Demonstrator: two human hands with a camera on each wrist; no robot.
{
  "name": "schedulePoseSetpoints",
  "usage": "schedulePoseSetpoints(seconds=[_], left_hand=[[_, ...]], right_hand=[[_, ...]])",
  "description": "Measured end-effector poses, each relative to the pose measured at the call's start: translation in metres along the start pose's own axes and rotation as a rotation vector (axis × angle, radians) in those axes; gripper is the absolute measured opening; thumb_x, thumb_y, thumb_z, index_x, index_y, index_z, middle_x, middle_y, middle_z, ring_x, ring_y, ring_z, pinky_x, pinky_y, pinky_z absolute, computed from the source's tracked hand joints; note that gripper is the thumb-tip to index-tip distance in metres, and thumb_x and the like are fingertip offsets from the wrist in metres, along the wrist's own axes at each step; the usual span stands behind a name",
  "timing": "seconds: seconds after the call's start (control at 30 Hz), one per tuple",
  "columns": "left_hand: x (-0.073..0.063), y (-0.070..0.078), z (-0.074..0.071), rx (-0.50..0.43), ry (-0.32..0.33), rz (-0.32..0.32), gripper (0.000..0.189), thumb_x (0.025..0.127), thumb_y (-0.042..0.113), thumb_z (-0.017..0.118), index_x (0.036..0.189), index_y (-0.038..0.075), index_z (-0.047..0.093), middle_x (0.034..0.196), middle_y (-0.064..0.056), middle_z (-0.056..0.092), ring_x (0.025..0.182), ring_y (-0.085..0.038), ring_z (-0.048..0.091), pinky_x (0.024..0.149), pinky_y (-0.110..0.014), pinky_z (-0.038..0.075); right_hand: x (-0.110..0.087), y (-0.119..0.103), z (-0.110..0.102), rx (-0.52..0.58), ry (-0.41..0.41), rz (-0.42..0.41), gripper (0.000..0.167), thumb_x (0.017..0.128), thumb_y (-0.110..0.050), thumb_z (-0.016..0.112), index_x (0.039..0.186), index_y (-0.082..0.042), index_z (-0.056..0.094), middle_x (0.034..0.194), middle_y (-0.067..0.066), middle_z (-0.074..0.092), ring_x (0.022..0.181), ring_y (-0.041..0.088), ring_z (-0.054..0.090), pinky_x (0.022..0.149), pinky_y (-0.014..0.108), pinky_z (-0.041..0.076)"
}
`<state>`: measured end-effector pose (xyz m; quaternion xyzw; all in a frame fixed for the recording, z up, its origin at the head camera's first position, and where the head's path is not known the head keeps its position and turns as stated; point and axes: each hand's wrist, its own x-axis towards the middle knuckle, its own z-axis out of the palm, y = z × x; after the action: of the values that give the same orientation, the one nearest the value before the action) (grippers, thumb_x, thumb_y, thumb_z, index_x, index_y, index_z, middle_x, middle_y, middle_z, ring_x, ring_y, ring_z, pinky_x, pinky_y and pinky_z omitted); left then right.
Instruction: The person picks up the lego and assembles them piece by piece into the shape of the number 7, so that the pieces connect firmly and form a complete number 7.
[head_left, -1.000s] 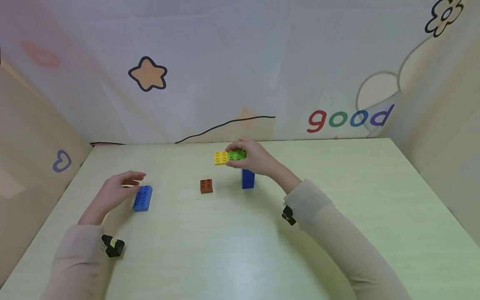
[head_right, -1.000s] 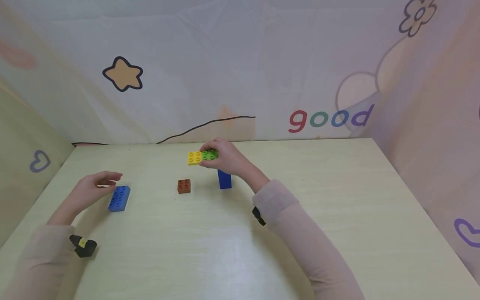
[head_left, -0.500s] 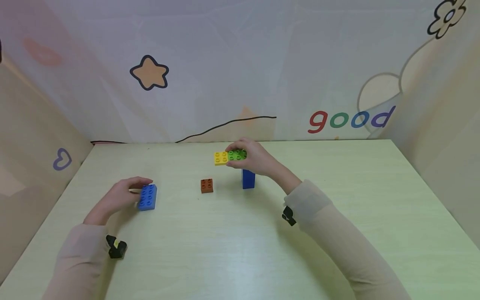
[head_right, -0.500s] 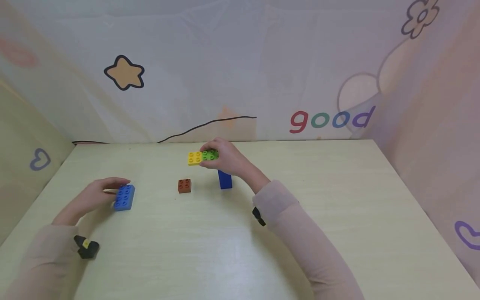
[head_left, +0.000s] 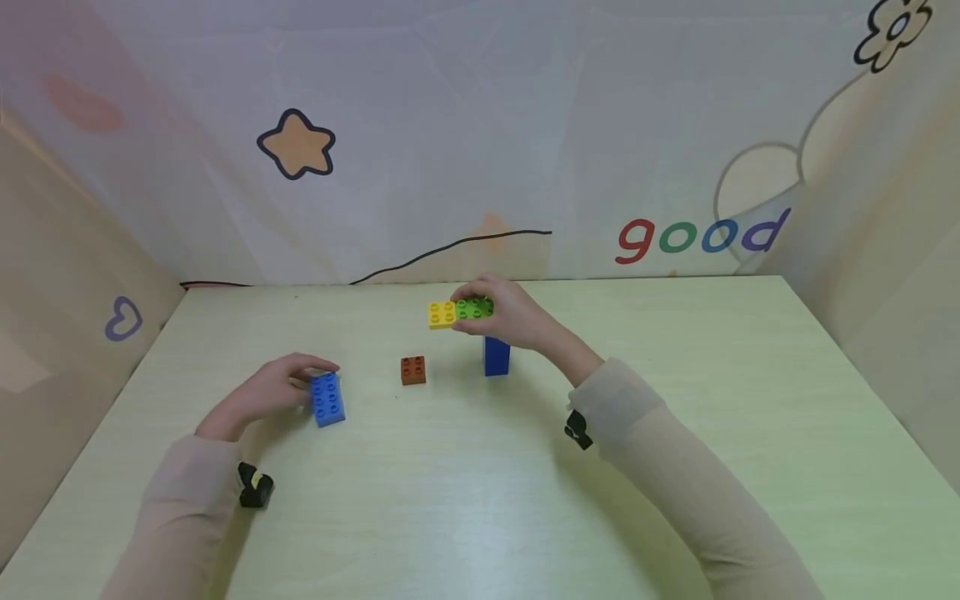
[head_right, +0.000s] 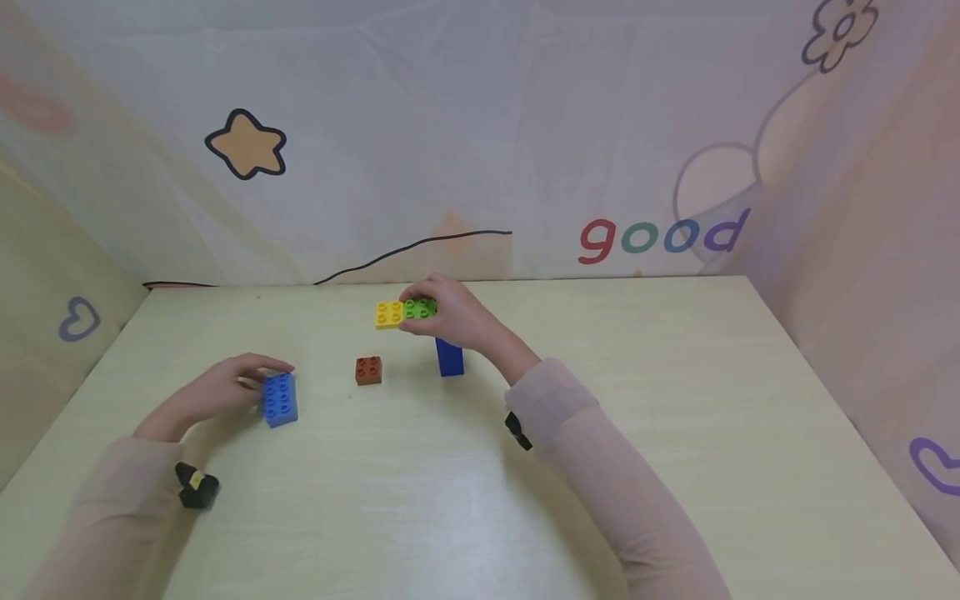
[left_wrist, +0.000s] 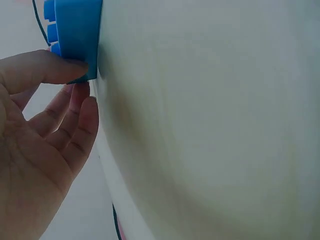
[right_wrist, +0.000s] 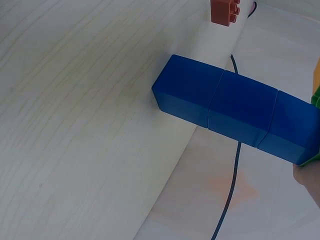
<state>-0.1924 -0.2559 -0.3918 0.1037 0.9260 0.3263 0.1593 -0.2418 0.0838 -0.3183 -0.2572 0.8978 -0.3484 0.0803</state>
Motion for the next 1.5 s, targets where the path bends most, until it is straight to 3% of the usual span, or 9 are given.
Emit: schedulePoseSetpoints(seconds=[0.3,0.5,0.7,0.8,0.97,1.2,1.5], left_hand=[[0.005,0.010,0.007,-0.011,-0.088,0.081,0.055,0.080,-0.014,0.048,0.131,0.005,0.057,0.140,-0.029,0.042,0.116,-0.042,0.048,0.094,-0.051,0.048],[0.005,0.016,0.010,-0.022,-0.104,0.048,0.045,0.078,-0.009,0.058,0.121,0.004,0.060,0.132,-0.024,0.049,0.110,-0.037,0.053,0.085,-0.039,0.050],[0.007,0.016,0.012,0.001,-0.109,-0.040,0.040,0.084,0.012,0.070,0.121,0.007,0.056,0.128,-0.023,0.055,0.116,-0.038,0.052,0.096,-0.052,0.048],[0.006,0.016,0.010,-0.015,-0.073,-0.037,0.042,0.084,0.018,0.071,0.122,0.007,0.055,0.127,-0.022,0.057,0.117,-0.038,0.053,0.097,-0.052,0.048],[0.003,0.024,0.002,-0.096,0.054,0.021,0.046,0.086,0.017,0.070,0.126,0.004,0.053,0.128,-0.023,0.057,0.119,-0.039,0.055,0.097,-0.050,0.050],[0.005,0.056,-0.005,-0.252,0.190,0.021,0.053,0.090,0.024,0.067,0.135,0.008,0.046,0.138,-0.019,0.050,0.125,-0.037,0.053,0.101,-0.050,0.049],[0.020,0.100,0.005,-0.459,0.283,0.081,0.051,0.090,0.016,0.066,0.137,0.010,0.046,0.140,-0.015,0.048,0.125,-0.034,0.054,0.102,-0.044,0.048]], right_hand=[[0.001,0.001,0.000,0.011,0.001,0.007,0.038,0.087,-0.021,0.070,0.121,-0.007,0.063,0.120,0.011,0.056,0.102,0.023,0.053,0.088,0.032,0.052],[0.001,0.000,0.001,0.011,0.002,-0.002,0.037,0.087,-0.020,0.070,0.121,-0.006,0.063,0.120,0.012,0.057,0.101,0.023,0.053,0.088,0.033,0.052],[0.001,-0.001,0.001,0.012,-0.004,0.007,0.038,0.087,-0.021,0.070,0.121,-0.007,0.062,0.122,0.011,0.056,0.102,0.023,0.053,0.089,0.033,0.052],[0.002,-0.001,0.002,0.014,-0.009,0.013,0.038,0.087,-0.021,0.070,0.122,-0.008,0.062,0.122,0.011,0.056,0.103,0.023,0.052,0.090,0.033,0.052],[0.002,0.000,0.003,0.014,-0.008,0.015,0.038,0.087,-0.022,0.070,0.121,-0.008,0.063,0.122,0.011,0.056,0.103,0.023,0.052,0.090,0.033,0.052],[0.002,0.001,0.003,0.003,-0.006,0.013,0.037,0.087,-0.021,0.071,0.121,-0.008,0.063,0.122,0.011,0.056,0.103,0.023,0.052,0.089,0.033,0.052],[0.002,0.000,0.002,0.008,-0.013,0.019,0.037,0.087,-0.021,0.070,0.121,-0.008,0.062,0.126,0.012,0.055,0.105,0.025,0.052,0.091,0.034,0.053]])
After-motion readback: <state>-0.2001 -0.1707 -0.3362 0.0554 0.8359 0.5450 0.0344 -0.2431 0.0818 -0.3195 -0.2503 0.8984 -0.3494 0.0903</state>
